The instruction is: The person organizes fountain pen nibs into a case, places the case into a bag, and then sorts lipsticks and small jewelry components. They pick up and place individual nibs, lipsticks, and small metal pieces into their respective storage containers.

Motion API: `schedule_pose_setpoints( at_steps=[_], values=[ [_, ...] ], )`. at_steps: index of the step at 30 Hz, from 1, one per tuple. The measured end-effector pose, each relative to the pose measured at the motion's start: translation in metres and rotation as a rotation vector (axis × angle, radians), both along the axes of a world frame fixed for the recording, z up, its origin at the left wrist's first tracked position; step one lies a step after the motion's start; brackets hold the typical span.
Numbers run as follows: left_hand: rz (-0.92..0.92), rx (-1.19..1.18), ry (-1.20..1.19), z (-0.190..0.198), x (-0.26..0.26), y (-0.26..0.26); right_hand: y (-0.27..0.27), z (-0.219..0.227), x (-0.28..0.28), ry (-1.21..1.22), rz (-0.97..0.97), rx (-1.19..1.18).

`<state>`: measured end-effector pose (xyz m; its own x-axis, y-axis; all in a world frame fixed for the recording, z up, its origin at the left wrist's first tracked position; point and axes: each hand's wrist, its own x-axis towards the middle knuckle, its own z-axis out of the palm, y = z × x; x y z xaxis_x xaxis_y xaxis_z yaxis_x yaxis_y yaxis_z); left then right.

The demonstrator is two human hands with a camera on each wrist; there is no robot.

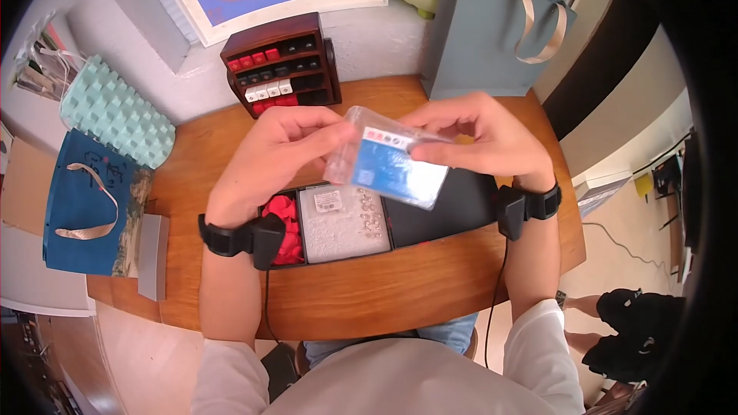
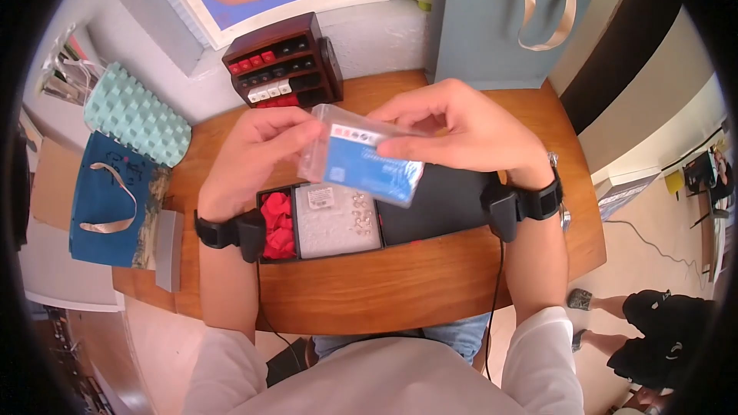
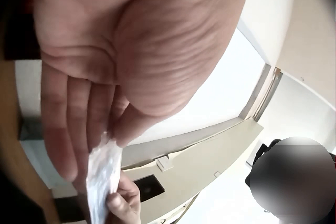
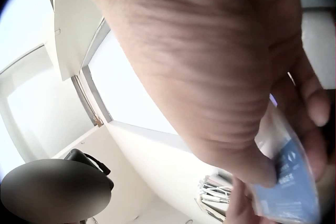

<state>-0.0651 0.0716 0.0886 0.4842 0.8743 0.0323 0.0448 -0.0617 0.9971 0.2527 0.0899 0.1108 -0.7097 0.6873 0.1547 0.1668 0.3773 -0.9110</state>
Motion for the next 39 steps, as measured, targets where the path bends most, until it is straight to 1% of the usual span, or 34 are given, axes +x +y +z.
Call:
schedule_pose_setpoints(
  at_steps=[1, 3, 5, 7, 9, 13, 26, 32, 34, 35, 36, 37, 38, 39],
  values=[
    [-0.001, -0.002, 0.001, 0.003, -0.004, -0.001, -0.001, 0.003, 0.003, 0.045, 0.017, -0.093],
    [0.043, 0.014, -0.015, 0.007, -0.012, -0.005, 0.001, 0.001, 0.012, 0.068, 0.012, -0.106],
    [0.033, 0.011, -0.013, 0.013, -0.015, -0.008, 0.005, 0.0, 0.018, 0.129, 0.006, -0.089],
    [-0.01, 0.014, -0.042, 0.014, -0.015, -0.009, 0.006, 0.0, 0.022, 0.131, 0.016, -0.097],
    [-0.01, 0.024, -0.036, 0.013, -0.014, -0.008, 0.007, 0.0, 0.023, 0.158, 0.027, -0.108],
    [-0.027, 0.054, -0.034, 0.009, -0.014, -0.005, 0.005, 0.001, 0.025, 0.138, 0.001, -0.097],
    [-0.022, 0.049, -0.029, 0.01, -0.014, -0.006, 0.007, 0.0, 0.025, 0.144, 0.036, -0.078],
    [-0.05, 0.055, -0.03, 0.012, -0.014, -0.006, 0.009, -0.001, 0.026, 0.144, 0.047, -0.075],
    [0.01, 0.013, 0.011, 0.018, -0.009, -0.01, 0.008, 0.0, 0.025, 0.147, 0.059, -0.084],
    [0.022, 0.007, 0.017, 0.016, -0.007, -0.01, 0.006, 0.003, 0.024, 0.083, -0.002, -0.096],
    [-0.004, 0.037, 0.058, 0.014, -0.004, -0.009, 0.005, 0.005, 0.02, 0.02, -0.055, -0.11],
    [-0.023, 0.062, 0.1, 0.011, -0.003, -0.007, 0.005, 0.004, 0.016, 0.027, -0.03, -0.123],
    [-0.037, 0.023, 0.176, 0.008, -0.006, -0.004, 0.004, 0.002, 0.012, 0.003, -0.028, -0.036],
    [-0.011, 0.007, 0.183, 0.004, -0.005, -0.004, 0.004, -0.001, 0.009, -0.02, -0.026, 0.054]
  ],
)
